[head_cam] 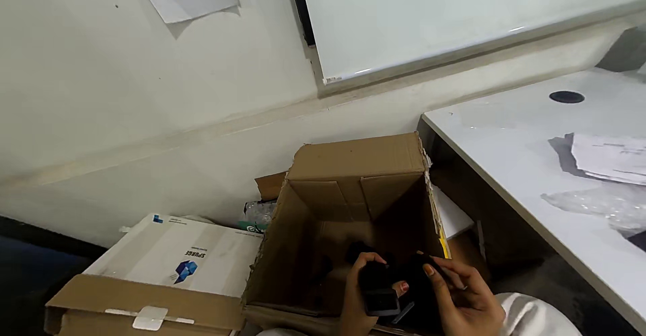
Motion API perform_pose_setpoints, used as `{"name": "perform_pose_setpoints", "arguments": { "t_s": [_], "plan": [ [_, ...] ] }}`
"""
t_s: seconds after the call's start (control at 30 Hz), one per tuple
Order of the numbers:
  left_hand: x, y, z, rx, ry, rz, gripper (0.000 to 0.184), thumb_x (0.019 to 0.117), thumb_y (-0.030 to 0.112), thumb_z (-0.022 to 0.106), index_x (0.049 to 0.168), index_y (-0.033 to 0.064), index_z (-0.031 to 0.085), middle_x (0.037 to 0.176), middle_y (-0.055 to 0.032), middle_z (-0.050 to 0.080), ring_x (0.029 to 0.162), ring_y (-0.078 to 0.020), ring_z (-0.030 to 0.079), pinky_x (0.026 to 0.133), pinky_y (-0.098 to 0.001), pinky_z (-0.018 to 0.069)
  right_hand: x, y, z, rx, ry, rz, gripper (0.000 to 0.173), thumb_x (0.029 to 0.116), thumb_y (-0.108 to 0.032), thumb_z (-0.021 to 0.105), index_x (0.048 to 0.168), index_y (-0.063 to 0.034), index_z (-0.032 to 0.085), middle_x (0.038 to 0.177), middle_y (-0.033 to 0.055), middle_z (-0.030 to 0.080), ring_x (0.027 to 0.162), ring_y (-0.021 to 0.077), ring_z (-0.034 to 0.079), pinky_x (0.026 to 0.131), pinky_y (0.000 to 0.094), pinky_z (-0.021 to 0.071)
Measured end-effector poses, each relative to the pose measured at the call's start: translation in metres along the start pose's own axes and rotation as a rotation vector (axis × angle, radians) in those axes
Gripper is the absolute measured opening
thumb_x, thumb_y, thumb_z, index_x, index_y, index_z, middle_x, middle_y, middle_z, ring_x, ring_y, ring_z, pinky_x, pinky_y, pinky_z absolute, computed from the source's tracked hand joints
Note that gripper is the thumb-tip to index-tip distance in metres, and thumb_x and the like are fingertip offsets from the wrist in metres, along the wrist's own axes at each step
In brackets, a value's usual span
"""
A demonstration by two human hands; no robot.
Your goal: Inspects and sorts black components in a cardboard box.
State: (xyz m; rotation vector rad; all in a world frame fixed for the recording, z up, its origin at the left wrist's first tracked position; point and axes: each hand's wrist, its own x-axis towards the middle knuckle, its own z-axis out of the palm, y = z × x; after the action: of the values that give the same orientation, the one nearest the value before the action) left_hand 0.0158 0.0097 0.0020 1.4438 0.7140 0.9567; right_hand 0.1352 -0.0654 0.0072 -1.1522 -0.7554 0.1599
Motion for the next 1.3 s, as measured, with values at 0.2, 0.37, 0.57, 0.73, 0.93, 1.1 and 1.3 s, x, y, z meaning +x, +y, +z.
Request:
{"name": "perform_pose_setpoints", "arguments": {
  "t_s": [0.2, 0.37, 0.57, 0.73, 0.93, 1.1, 1.3],
  "plan": [
    [-0.002, 0.009, -0.003, -0.188, -0.027, -0.122, 0.034, 0.0773, 0.001, 0.078, 0.107, 0.0008, 0.061, 0.096, 0.0025, 0.067, 0.089, 0.0002, 0.065, 0.082, -0.0187, 0.0558, 0.005, -0.002, -0.003, 0.035, 0.102, 0.158, 0.023, 0.0878, 0.007, 0.065, 0.104, -0.0087, 0.063, 0.082, -0.0137, 0.073, 0.069, -0.0043, 0.068, 0.061, 0.0132, 0.0574],
    [-0.004, 0.008, 0.0, -0.208, 0.047, -0.208, 0.027, 0.0717, 0.0, 0.077, 0.095, 0.0063, 0.064, 0.086, 0.0042, 0.066, 0.082, -0.0016, 0.065, 0.075, -0.02, 0.0559, 0.003, -0.004, -0.002, 0.104, 0.134, 0.179, 0.028, 0.0853, 0.011, 0.065, 0.101, -0.0124, 0.061, 0.079, -0.0124, 0.073, 0.068, -0.0017, 0.069, 0.061, 0.0151, 0.0588],
    [-0.001, -0.01, 0.002, -0.16, 0.21, -0.088, 0.013, 0.0816, -0.003, 0.064, 0.094, -0.0001, 0.063, 0.084, -0.0003, 0.068, 0.081, -0.0048, 0.066, 0.075, -0.0231, 0.0561, -0.02, 0.003, -0.008, -0.072, -0.347, -0.382, 0.005, 0.1014, -0.007, 0.057, 0.1, -0.0112, 0.06, 0.114, 0.0024, 0.075, 0.109, 0.0099, 0.072, 0.09, 0.0262, 0.061],
    [-0.005, 0.004, 0.003, -0.482, 0.237, -0.323, 0.022, 0.1031, -0.002, 0.034, 0.11, 0.0028, 0.055, 0.09, -0.0004, 0.068, 0.084, -0.0069, 0.068, 0.078, -0.0238, 0.0575, -0.017, 0.009, -0.002, -0.327, -0.653, -0.735, 0.014, 0.1054, -0.006, 0.049, 0.096, -0.0043, 0.058, 0.111, 0.0183, 0.074, 0.114, 0.0198, 0.07, 0.105, 0.0251, 0.0483],
    [0.003, 0.027, 0.012, -0.467, 0.441, -0.601, 0.029, 0.1062, 0.003, 0.026, 0.13, 0.0025, 0.043, 0.088, -0.0043, 0.063, 0.073, -0.0077, 0.066, 0.066, -0.0231, 0.0566, -0.015, 0.011, 0.006, -0.456, -0.76, -0.63, 0.014, 0.0992, 0.0, 0.051, 0.093, -0.0035, 0.064, 0.103, 0.0159, 0.077, 0.108, 0.0221, 0.073, 0.102, 0.0262, 0.0504],
    [0.006, 0.034, 0.009, -0.54, 0.445, -0.644, 0.028, 0.1031, 0.005, 0.032, 0.126, 0.0031, 0.046, 0.087, -0.0061, 0.062, 0.073, -0.0097, 0.066, 0.065, -0.0238, 0.0564, -0.014, 0.007, 0.008, -0.497, -0.822, -0.383, 0.035, 0.1039, -0.021, 0.052, 0.121, 0.0071, 0.064, 0.116, 0.0169, 0.075, 0.113, 0.0261, 0.072, 0.102, 0.0333, 0.0531],
    [0.002, 0.019, -0.001, -0.456, 0.173, -0.58, 0.067, 0.0884, -0.009, 0.049, 0.149, 0.001, 0.023, 0.12, -0.014, 0.054, 0.094, -0.0157, 0.065, 0.077, -0.03, 0.0578, -0.011, 0.008, 0.0, -0.227, -0.73, 0.0, 0.046, 0.1077, -0.02, 0.038, 0.139, 0.0112, 0.029, 0.124, 0.0195, 0.068, 0.111, 0.0194, 0.071, 0.092, 0.0346, 0.058]
  ]
}}
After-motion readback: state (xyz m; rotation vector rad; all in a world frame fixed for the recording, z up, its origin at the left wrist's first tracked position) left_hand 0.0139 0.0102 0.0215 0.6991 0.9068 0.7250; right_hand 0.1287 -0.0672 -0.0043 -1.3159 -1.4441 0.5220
